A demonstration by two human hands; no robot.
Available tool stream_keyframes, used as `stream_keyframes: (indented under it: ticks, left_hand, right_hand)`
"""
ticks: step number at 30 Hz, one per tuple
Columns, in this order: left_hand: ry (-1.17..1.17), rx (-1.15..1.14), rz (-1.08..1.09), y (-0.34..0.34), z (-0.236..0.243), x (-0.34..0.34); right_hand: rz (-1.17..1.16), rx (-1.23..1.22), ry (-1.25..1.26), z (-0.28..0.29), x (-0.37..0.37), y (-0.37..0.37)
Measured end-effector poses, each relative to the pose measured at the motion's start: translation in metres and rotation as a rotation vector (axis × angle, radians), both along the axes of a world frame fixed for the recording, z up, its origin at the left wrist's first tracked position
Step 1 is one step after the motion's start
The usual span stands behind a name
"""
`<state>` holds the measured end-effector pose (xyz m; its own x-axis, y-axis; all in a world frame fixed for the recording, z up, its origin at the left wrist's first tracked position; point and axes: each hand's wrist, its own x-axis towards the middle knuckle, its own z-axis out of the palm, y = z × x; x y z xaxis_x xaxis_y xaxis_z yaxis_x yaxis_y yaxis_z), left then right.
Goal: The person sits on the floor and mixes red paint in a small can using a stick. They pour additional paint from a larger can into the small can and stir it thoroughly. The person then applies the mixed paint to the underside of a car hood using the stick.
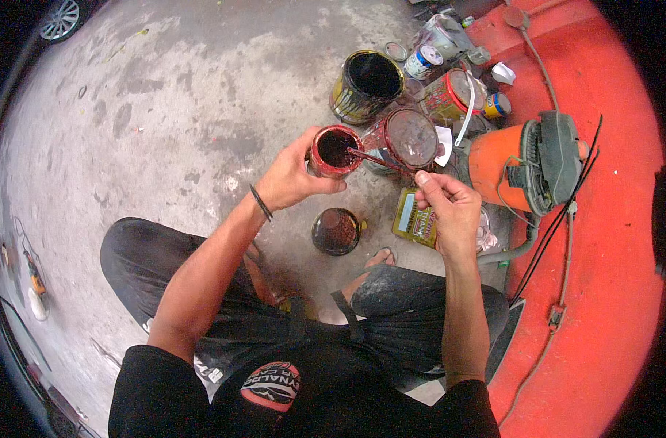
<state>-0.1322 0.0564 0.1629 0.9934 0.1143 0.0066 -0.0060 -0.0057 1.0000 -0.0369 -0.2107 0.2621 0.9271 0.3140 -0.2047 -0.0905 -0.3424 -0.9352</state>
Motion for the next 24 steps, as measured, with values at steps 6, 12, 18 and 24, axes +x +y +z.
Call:
stream_keyframes:
  ticks: [6,12,18,24]
  left_hand:
    - [-0.038,-0.003,-0.039,-0.004,0.006,0.002]
    - [-0.017,0.001,0.061,0.000,0.000,0.002]
    - [0.012,0.159,0.220,-0.005,0.009,-0.002]
    - [-0.048,0.193,0.294,-0.003,0.006,0.001]
  right_hand:
    - [-0.056,-0.012,-0.056,-0.005,0.004,-0.003]
    - [-0.016,-0.090,-0.027,-0.011,0.000,-0.005]
    - [-0.036,-0.034,0.016,-0.008,-0.002,0.003]
    - [-0.010,-0.009,0.092,-0.004,-0.004,0.009]
